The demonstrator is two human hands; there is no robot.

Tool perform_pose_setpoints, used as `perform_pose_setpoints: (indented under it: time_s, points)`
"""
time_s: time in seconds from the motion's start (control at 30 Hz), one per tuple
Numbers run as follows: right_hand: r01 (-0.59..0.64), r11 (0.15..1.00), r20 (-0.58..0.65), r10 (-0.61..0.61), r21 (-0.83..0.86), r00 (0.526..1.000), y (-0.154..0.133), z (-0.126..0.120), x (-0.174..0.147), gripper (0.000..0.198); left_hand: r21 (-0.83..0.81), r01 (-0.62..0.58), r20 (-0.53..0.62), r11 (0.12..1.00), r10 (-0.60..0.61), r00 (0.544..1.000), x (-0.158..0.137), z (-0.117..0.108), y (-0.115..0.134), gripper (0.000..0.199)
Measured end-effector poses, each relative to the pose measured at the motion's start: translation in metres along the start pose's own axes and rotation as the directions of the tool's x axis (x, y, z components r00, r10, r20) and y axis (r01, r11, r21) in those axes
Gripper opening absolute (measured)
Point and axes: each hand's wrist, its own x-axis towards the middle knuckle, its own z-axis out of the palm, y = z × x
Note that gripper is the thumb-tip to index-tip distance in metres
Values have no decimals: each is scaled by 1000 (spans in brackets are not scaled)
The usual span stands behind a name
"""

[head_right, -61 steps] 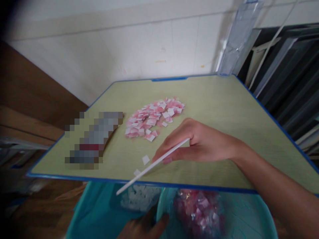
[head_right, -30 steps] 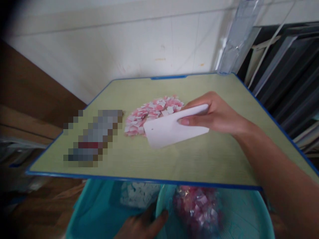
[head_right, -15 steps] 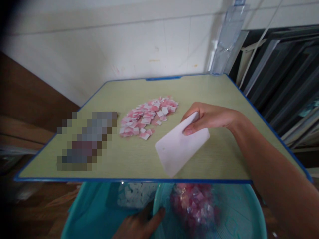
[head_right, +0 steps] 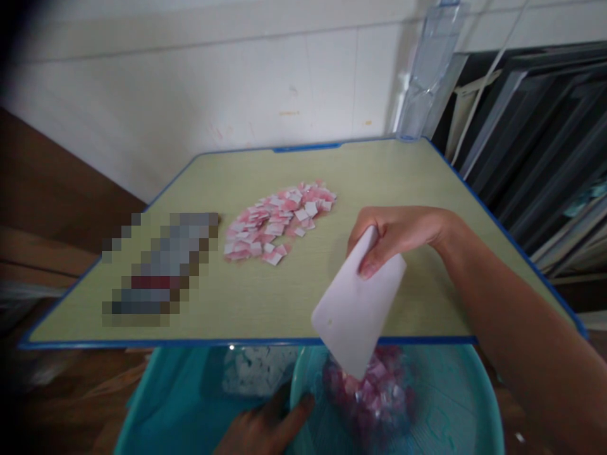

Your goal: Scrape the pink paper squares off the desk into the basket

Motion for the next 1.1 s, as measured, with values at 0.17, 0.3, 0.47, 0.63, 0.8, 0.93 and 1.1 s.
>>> perform_pose_setpoints:
  time_s: [0.17, 0.3, 0.47, 0.63, 0.8, 0.93, 1.1]
  points:
    - [49, 999, -60, -47, 23, 997, -5, 3, -1, 15, -25, -30, -61, 999, 29, 998, -1, 10, -4, 54]
    - [215, 976, -545, -154, 48, 824, -2, 6, 6, 14, -56, -66, -229, 996, 52, 972, -3, 23, -10, 50]
    - [108, 994, -688, -97, -27, 719, -6, 16, 19, 14, 14, -23, -113, 1000, 24, 993, -1, 11, -4, 53]
    - [98, 986, -677, -161, -132, 718, -11, 21, 23, 16, 41, -12, -67, 999, 15, 998, 1, -1, 2, 53]
    - [97, 977, -677, -203, -192, 708, -16, 23, 22, 19, 85, -42, -81, 996, 49, 996, 2, 8, 0, 48]
    - [70, 964, -698, -236, -258, 676, -21, 25, 19, 18, 72, -33, -151, 997, 43, 988, 2, 11, 0, 48]
    - [30, 955, -703, -239, -296, 670, -23, 28, 20, 14, 47, -31, -125, 998, 37, 991, 3, 8, 1, 49]
